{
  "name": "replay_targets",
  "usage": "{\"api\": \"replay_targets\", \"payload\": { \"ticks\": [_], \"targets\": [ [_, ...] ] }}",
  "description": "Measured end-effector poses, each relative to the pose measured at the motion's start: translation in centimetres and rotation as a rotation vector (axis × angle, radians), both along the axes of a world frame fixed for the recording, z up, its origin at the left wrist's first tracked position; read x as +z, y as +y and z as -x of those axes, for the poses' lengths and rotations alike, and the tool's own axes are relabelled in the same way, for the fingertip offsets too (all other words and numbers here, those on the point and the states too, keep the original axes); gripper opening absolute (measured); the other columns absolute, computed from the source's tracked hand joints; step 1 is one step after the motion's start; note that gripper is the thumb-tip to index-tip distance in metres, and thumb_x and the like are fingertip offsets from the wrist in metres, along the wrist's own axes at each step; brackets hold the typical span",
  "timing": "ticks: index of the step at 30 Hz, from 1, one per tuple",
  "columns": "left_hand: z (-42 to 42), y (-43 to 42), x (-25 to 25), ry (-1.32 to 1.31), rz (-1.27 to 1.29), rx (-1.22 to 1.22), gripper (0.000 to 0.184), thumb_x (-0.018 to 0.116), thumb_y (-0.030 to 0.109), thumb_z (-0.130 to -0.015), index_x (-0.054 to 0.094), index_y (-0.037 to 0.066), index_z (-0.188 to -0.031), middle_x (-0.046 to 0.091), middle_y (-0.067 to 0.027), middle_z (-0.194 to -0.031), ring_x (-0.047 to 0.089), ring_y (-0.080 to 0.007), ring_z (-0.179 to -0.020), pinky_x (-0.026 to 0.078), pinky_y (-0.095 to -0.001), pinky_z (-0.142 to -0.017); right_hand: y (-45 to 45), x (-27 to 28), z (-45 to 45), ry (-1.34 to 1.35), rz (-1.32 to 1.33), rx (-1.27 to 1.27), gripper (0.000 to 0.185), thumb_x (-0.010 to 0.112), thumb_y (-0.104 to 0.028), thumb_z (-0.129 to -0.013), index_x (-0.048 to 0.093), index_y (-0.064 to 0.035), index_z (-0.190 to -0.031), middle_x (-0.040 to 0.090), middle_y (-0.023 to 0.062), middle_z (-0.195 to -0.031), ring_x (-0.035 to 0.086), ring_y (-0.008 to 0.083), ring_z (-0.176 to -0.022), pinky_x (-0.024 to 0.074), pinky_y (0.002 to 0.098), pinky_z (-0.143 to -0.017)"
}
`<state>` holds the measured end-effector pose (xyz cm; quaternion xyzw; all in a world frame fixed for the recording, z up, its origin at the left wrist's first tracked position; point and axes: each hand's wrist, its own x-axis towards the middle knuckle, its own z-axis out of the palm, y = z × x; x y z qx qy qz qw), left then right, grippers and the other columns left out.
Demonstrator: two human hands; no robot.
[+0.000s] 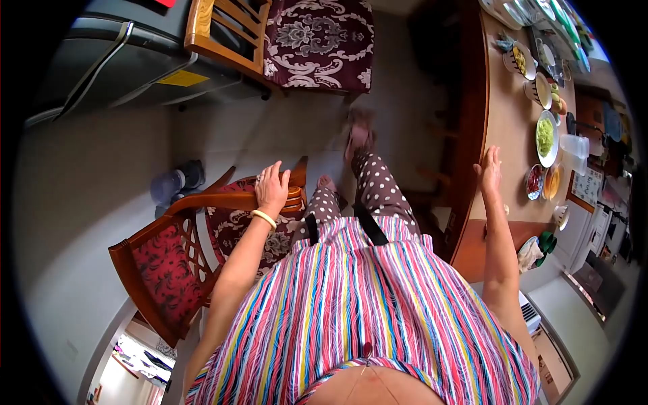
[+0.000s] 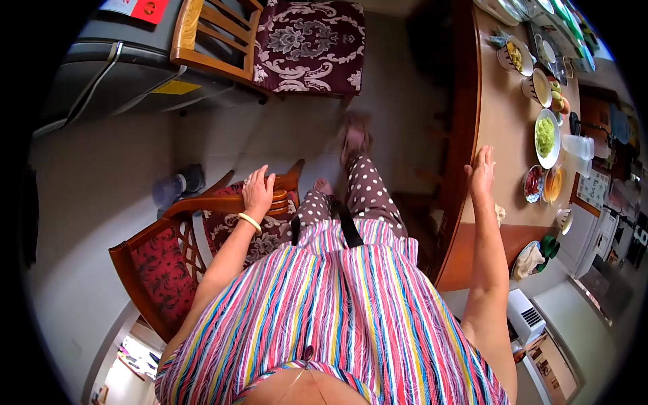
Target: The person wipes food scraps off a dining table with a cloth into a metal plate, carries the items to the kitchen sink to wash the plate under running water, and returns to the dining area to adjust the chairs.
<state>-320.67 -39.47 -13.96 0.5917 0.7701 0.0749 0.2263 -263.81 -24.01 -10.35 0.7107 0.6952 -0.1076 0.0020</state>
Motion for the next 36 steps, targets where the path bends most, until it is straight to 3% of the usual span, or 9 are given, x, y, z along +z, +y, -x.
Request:
{"api": "replay_targets", "payload": {
  "ticks": [4, 7, 8, 11, 12, 15, 36],
  "targets": [
    [-0.2, -0.3, 0.1, 0.036, -0.028, 0.005, 0.035, 0.050, 0.031, -0.091, 0.057, 0.005, -0.113, 0.060, -0.0132, -0.110, 0.054, -0.0317, -0.105, 0.041, -0.0422, -0.091, 0.3, -0.3, 0.0, -0.044, -0.014, 0.038, 0.084, 0.067, 0.000, -0.075, 0.018, -0.0027, -0.143, 0.024, 0.0201, -0.147, 0.022, 0.0334, -0.136, 0.0213, 0.0468, -0.111],
    [-0.1, 0.0, -0.4, 0.025, -0.072, 0.023, 0.030, 0.050, 0.029, -0.090, 0.059, 0.006, -0.106, 0.062, -0.0127, -0.103, 0.056, -0.0319, -0.098, 0.043, -0.0421, -0.087, 0.7, 0.5, 1.0, -0.069, 0.065, -0.087, 0.085, 0.067, 0.000, -0.074, 0.019, -0.0038, -0.143, 0.023, 0.0192, -0.147, 0.023, 0.0369, -0.135, 0.0231, 0.0466, -0.110],
    [-0.3, 0.6, -0.3, 0.013, -0.069, 0.032, 0.028, 0.050, 0.028, -0.089, 0.059, 0.006, -0.104, 0.062, -0.0124, -0.101, 0.056, -0.0318, -0.097, 0.043, -0.0420, -0.086, 0.4, -0.5, 0.0, -0.017, -0.009, -0.019, 0.085, 0.067, -0.001, -0.074, 0.018, -0.0064, -0.144, 0.022, 0.0189, -0.148, 0.025, 0.0420, -0.133, 0.0241, 0.0471, -0.110],
    [-0.3, -0.1, 0.7, 0.012, -0.052, 0.043, 0.024, 0.050, 0.025, -0.089, 0.060, 0.007, -0.099, 0.063, -0.0114, -0.098, 0.057, -0.0311, -0.095, 0.043, -0.0414, -0.085, 0.5, -0.3, 0.0, -0.008, -0.052, 0.071, 0.087, 0.067, -0.001, -0.074, 0.017, -0.0069, -0.144, 0.021, 0.0194, -0.148, 0.025, 0.0427, -0.133, 0.0233, 0.0472, -0.110],
    [-0.4, 0.6, 0.3, 0.014, -0.071, 0.039, 0.022, 0.050, 0.024, -0.088, 0.061, 0.007, -0.098, 0.064, -0.0111, -0.097, 0.057, -0.0308, -0.095, 0.043, -0.0411, -0.085, 0.6, 0.4, 0.8, -0.056, 0.067, -0.061, 0.086, 0.066, 0.000, -0.074, 0.017, -0.0041, -0.144, 0.021, 0.0206, -0.148, 0.023, 0.0376, -0.135, 0.0205, 0.0475, -0.111],
    [-0.3, 0.5, 0.1, 0.015, -0.099, 0.021, 0.020, 0.050, 0.022, -0.087, 0.061, 0.007, -0.093, 0.064, -0.0104, -0.094, 0.057, -0.0299, -0.091, 0.043, -0.0410, -0.083, 0.4, 0.6, 1.0, -0.035, 0.019, -0.018, 0.084, 0.066, 0.001, -0.074, 0.017, -0.0024, -0.143, 0.021, 0.0214, -0.147, 0.022, 0.0344, -0.136, 0.0186, 0.0478, -0.111],
    [-0.4, 0.6, -0.1, 0.043, -0.107, -0.031, 0.016, 0.051, 0.017, -0.082, 0.063, 0.008, -0.087, 0.065, -0.0095, -0.087, 0.059, -0.0292, -0.087, 0.044, -0.0393, -0.080, 0.3, 0.6, 0.8, -0.016, 0.003, -0.011, 0.084, 0.066, -0.001, -0.075, 0.016, -0.0020, -0.143, 0.021, 0.0215, -0.147, 0.024, 0.0387, -0.134, 0.0212, 0.0449, -0.111]
  ]
}}
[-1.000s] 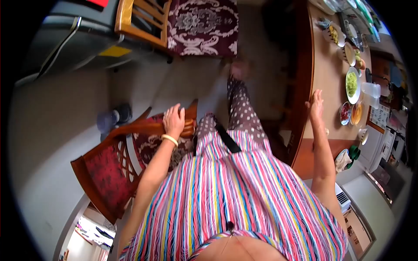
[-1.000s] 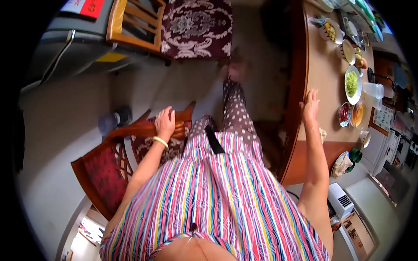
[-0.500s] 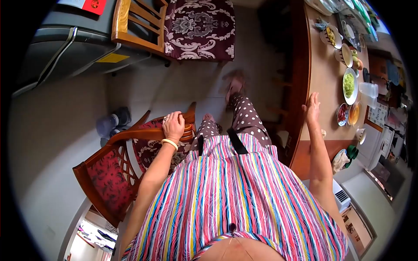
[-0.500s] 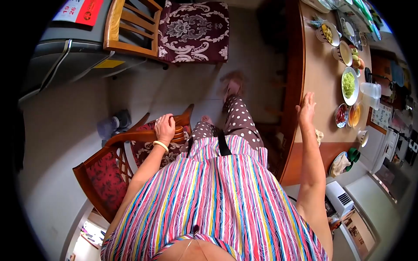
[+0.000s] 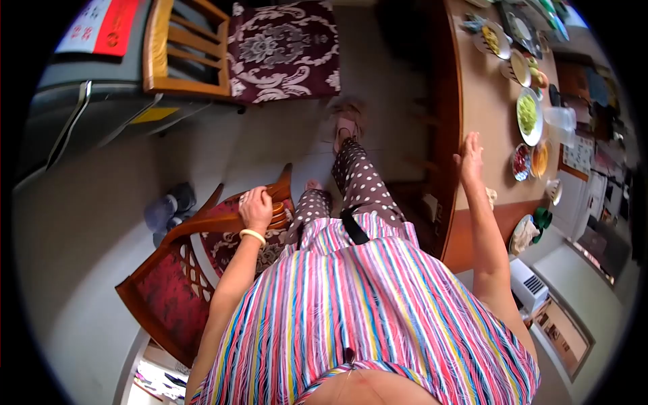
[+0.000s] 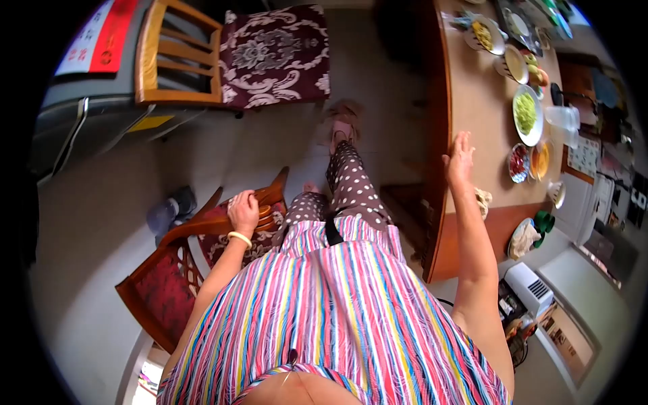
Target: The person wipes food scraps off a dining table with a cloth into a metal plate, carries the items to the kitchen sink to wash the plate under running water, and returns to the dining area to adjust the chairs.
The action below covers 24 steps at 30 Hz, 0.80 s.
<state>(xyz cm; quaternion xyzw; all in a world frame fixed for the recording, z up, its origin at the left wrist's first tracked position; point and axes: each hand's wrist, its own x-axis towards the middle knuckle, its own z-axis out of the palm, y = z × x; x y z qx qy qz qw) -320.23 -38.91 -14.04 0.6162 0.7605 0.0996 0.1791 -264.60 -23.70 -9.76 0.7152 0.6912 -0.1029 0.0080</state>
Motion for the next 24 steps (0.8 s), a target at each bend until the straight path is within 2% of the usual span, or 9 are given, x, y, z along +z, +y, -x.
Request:
{"api": "replay_targets", "payload": {
  "ticks": [7, 11, 17, 20, 24],
  "targets": [
    [-0.1, -0.4, 0.6, 0.013, -0.006, 0.007, 0.014, 0.052, 0.016, -0.083, 0.063, 0.008, -0.087, 0.065, -0.0108, -0.086, 0.059, -0.0302, -0.085, 0.045, -0.0401, -0.078, 0.2, 0.7, 0.9, -0.025, 0.045, -0.034, 0.086, 0.066, 0.000, -0.075, 0.015, -0.0024, -0.144, 0.019, 0.0213, -0.148, 0.022, 0.0393, -0.135, 0.0215, 0.0449, -0.112],
    [0.0, -0.4, 0.3, 0.005, -0.002, 0.011, 0.014, 0.052, 0.016, -0.083, 0.063, 0.007, -0.088, 0.065, -0.0109, -0.086, 0.059, -0.0306, -0.085, 0.045, -0.0405, -0.078, 0.2, 1.0, 0.8, -0.068, 0.081, -0.003, 0.084, 0.066, -0.004, -0.076, 0.017, -0.0014, -0.143, 0.019, 0.0211, -0.148, 0.022, 0.0389, -0.135, 0.0230, 0.0459, -0.111],
    [-0.3, -0.2, 0.4, 0.019, -0.007, -0.004, 0.013, 0.053, 0.015, -0.082, 0.062, 0.007, -0.088, 0.064, -0.0100, -0.085, 0.059, -0.0294, -0.085, 0.044, -0.0402, -0.078, 0.6, 1.9, 1.3, -0.017, 0.160, -0.093, 0.085, 0.068, -0.006, -0.075, 0.016, 0.0026, -0.142, 0.020, 0.0211, -0.148, 0.019, 0.0354, -0.137, 0.0223, 0.0497, -0.110],
    [-0.4, 0.2, 0.0, 0.009, -0.062, -0.038, 0.012, 0.054, 0.015, -0.082, 0.062, 0.008, -0.087, 0.064, -0.0101, -0.084, 0.058, -0.0295, -0.084, 0.044, -0.0397, -0.077, 0.7, 0.7, 0.1, -0.062, 0.115, 0.009, 0.088, 0.069, -0.007, -0.075, 0.015, 0.0013, -0.143, 0.017, 0.0199, -0.149, 0.017, 0.0352, -0.138, 0.0215, 0.0499, -0.110],
    [0.0, -0.2, 0.0, 0.027, -0.028, -0.026, 0.013, 0.053, 0.017, -0.083, 0.061, 0.007, -0.087, 0.064, -0.0112, -0.086, 0.059, -0.0304, -0.085, 0.045, -0.0396, -0.076, 2.3, 0.9, 0.5, -0.095, 0.157, -0.015, 0.090, 0.070, -0.008, -0.074, 0.013, -0.0005, -0.144, 0.013, 0.0182, -0.150, 0.015, 0.0348, -0.138, 0.0204, 0.0508, -0.110]
  ]
}}
